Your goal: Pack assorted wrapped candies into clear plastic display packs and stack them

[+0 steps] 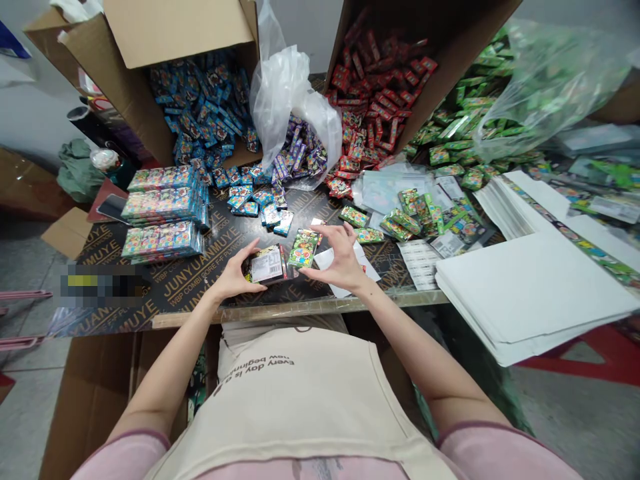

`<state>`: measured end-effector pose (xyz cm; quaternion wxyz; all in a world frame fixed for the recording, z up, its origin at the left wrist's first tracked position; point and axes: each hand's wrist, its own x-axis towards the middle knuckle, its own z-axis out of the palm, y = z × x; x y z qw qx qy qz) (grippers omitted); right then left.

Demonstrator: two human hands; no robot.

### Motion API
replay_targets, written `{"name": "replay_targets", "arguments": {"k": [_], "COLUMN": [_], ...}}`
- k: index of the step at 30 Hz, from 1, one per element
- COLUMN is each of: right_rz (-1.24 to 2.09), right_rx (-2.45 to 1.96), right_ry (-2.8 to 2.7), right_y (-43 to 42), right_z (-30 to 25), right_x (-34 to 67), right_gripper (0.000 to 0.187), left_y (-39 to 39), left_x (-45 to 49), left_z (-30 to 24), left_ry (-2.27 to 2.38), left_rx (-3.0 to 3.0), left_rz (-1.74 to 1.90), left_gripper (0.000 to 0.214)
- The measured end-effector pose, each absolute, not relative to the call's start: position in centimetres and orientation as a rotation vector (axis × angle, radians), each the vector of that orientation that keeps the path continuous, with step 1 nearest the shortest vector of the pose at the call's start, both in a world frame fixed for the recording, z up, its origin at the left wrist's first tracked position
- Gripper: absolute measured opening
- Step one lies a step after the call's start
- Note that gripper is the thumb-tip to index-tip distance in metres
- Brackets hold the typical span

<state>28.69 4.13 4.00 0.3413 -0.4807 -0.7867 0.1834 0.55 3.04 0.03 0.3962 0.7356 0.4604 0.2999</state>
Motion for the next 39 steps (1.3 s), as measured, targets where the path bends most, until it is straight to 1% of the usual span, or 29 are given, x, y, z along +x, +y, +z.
{"name": "replay_targets", "arguments": {"k": [2,6,10,12,15,17,19,21,22,26,29,30,32,37,39], "right_rz": [0.46,0.558,0.818,0.982,1.133,1.222,1.284,1.259,1.235,1.253,1.254,1.254,1.267,1.352,1.431], "right_rx": [-1.238,-1.154,-1.057,-1.05,-1.09,-1.071,-1.06,-1.097,-1.119,-1.15,-1.203,-1.214,-1.212,-1.114,-1.076], "right_ry": [-2.114,-2.204,-2.18,-2.047,-1.622,-1.37,-1.17,-0.955,-0.86,-0.711,-0.713,-0.721,-0.753,-0.715,-0.671], "right_y": [3.5,2.9,3.4,3.8,4.1,4.4,4.9,5.7,6.2,7.8,7.8,7.7,7.3,6.9,6.9], "right_z": [4.0,3.2,2.2,1.8,1.5,1.4,1.5,1.7,1.8,1.9,1.8,1.8,2.0,2.9,3.1], "right_x": [28.3,28.2,29.1,29.1,27.3,25.3,23.3,22.0,21.7,22.1,22.7,22.9,23.1,24.0,24.5], "right_gripper": [0.076,0.079,0.084,0.087,0.089,0.086,0.08,0.068,0.061,0.034,0.022,0.021,0.026,0.036,0.037], "left_y": [3.1,3.0,2.8,3.0,4.1,5.0,5.6,5.5,5.1,2.8,2.1,2.2,2.9,5.4,5.8], "left_x": [0.7,1.2,2.1,2.8,4.4,5.8,7.5,9.2,10.0,12.5,13.0,12.9,12.5,11.0,10.6], "left_z": [0.1,0.2,0.4,0.5,0.2,-0.3,-1.0,-1.6,-1.9,-1.8,-0.8,-0.4,0.4,2.1,2.7], "left_ry": [1.188,1.199,1.169,1.214,1.423,1.519,1.511,1.419,1.35,1.136,1.129,1.125,1.101,1.087,1.092], "left_rx": [1.885,1.919,1.979,1.997,1.883,1.683,1.417,1.135,1.008,0.65,0.477,0.443,0.4,0.355,0.442], "left_rz": [0.785,0.786,0.735,0.789,1.005,1.166,1.296,1.385,1.419,1.483,1.468,1.454,1.397,1.109,1.087], "left_gripper": [0.112,0.115,0.114,0.109,0.106,0.1,0.078,0.055,0.049,0.043,0.044,0.045,0.044,0.026,0.025]}}
